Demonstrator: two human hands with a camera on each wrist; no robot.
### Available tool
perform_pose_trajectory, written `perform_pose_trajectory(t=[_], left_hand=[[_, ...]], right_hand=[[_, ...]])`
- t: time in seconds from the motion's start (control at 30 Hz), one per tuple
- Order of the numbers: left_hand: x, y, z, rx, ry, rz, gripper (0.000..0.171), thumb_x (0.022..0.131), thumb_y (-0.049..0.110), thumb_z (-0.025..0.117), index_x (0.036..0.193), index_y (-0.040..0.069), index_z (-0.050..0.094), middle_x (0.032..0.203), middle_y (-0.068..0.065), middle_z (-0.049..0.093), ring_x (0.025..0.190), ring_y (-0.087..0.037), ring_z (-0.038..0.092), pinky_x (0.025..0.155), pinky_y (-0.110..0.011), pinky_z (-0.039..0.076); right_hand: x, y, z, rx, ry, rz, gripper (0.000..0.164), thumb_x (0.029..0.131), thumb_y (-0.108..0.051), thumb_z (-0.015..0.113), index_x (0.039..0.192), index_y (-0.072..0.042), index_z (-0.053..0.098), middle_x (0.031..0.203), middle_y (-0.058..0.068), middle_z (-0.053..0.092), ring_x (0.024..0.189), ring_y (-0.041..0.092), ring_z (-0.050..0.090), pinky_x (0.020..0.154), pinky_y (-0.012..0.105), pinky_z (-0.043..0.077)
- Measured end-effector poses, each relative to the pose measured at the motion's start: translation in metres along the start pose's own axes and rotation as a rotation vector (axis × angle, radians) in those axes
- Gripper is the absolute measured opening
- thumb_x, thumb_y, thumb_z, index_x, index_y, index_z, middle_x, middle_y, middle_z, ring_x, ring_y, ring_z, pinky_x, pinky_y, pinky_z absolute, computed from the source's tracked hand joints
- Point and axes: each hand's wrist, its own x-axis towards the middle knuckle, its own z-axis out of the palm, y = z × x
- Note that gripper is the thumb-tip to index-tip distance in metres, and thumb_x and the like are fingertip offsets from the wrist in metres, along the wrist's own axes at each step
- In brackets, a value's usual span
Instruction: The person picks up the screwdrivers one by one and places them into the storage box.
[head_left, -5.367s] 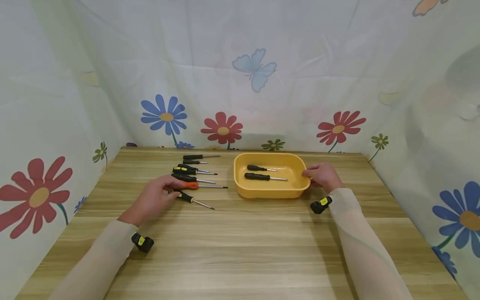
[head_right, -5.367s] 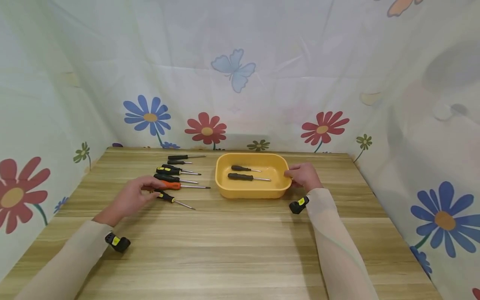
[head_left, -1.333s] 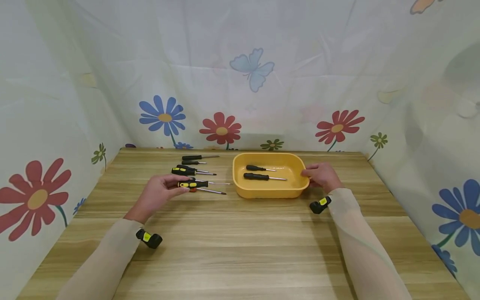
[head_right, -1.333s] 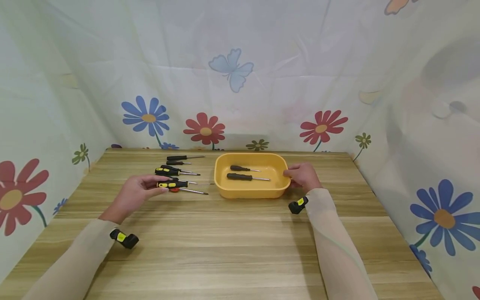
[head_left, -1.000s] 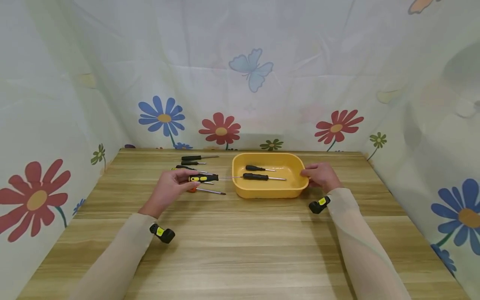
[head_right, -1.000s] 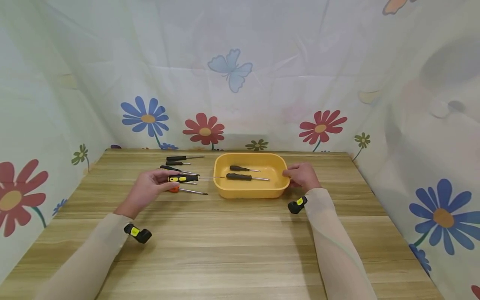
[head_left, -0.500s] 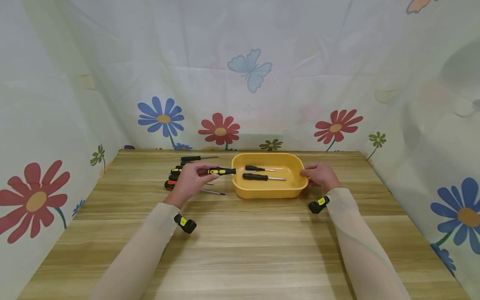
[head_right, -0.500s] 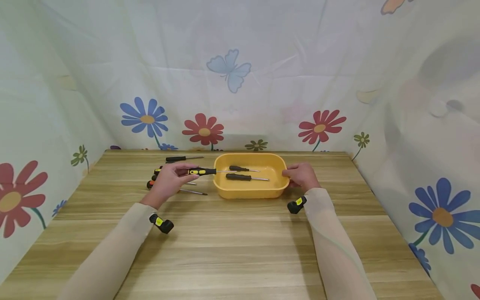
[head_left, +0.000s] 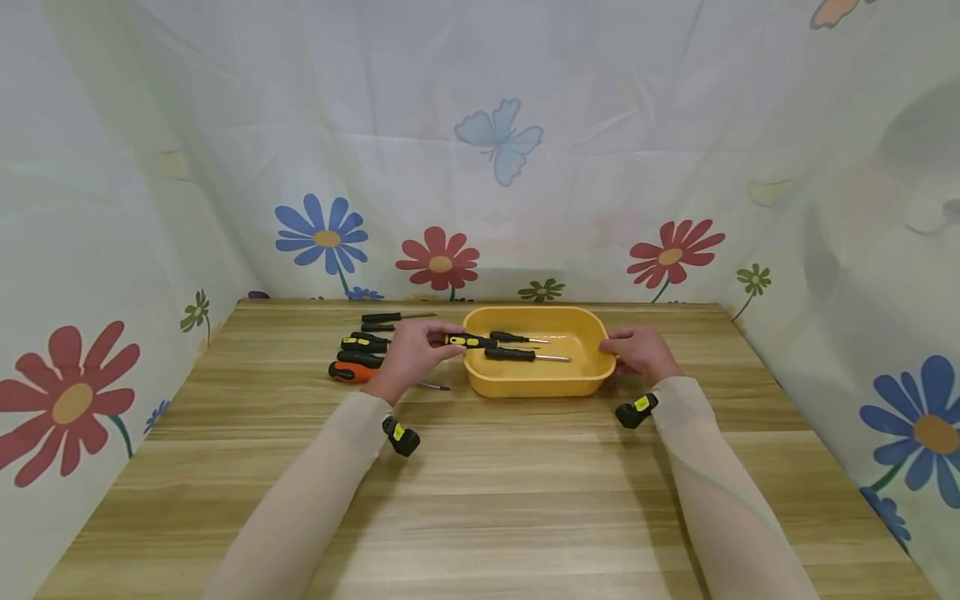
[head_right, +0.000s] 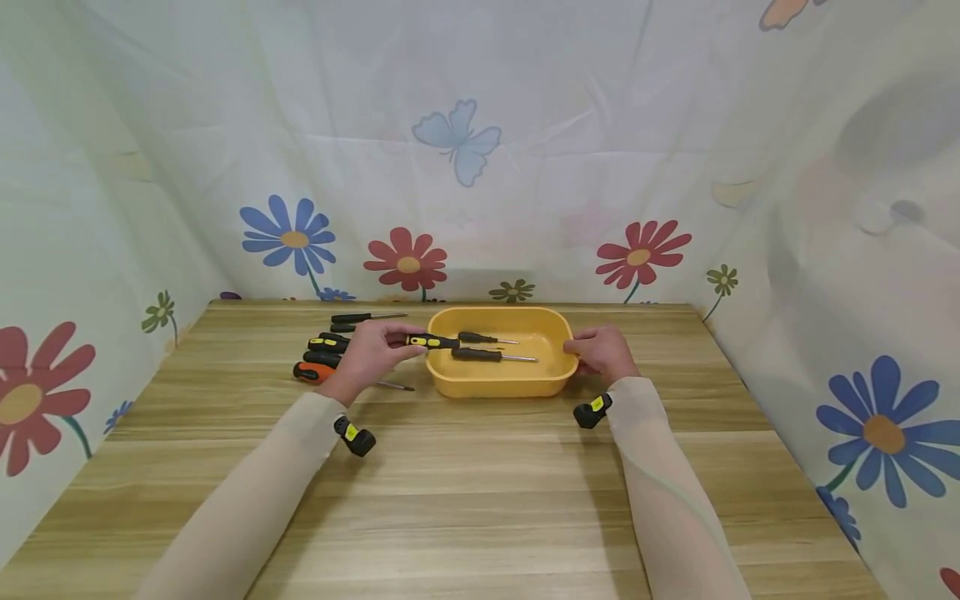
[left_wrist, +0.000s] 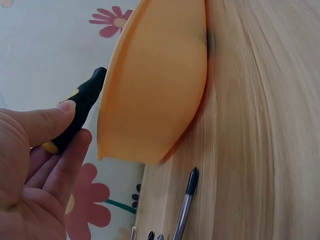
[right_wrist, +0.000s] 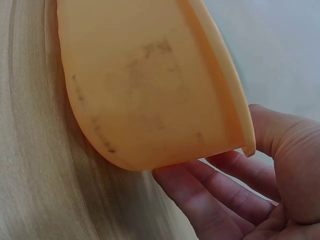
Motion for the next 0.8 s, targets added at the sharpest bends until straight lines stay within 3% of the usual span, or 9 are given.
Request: perform_pose_trajectory(t=[0.23, 0.47, 0.8], left_hand=[[0.010, 0.008, 0.013, 0.088, -0.058, 0.027, 0.031, 0.090, 0.020, 0.081, 0.120, 0.016, 0.077, 0.119, -0.007, 0.074, 0.100, -0.020, 0.070, 0.085, -0.036, 0.061], [0.021, 0.016, 0.023, 0.233, -0.125, 0.099, 0.029, 0.089, 0.018, 0.081, 0.118, 0.014, 0.078, 0.104, -0.004, 0.076, 0.085, -0.018, 0.063, 0.077, -0.031, 0.056], [0.027, 0.027, 0.036, 0.330, -0.221, 0.109, 0.028, 0.091, 0.019, 0.079, 0.118, 0.013, 0.078, 0.084, 0.001, 0.069, 0.074, -0.015, 0.057, 0.065, -0.025, 0.048]], right_hand=[[0.000, 0.000, 0.001, 0.006, 0.005, -0.002, 0.044, 0.098, -0.024, 0.070, 0.136, -0.002, 0.064, 0.126, 0.021, 0.069, 0.081, 0.021, 0.069, 0.073, 0.026, 0.062], [0.000, 0.000, 0.001, -0.011, -0.002, 0.003, 0.043, 0.099, -0.025, 0.069, 0.136, -0.004, 0.064, 0.127, 0.020, 0.068, 0.088, 0.024, 0.067, 0.074, 0.025, 0.060], [0.001, 0.000, 0.000, 0.004, 0.000, -0.016, 0.044, 0.098, -0.024, 0.071, 0.134, 0.000, 0.065, 0.123, 0.021, 0.070, 0.076, 0.017, 0.069, 0.077, 0.030, 0.063]])
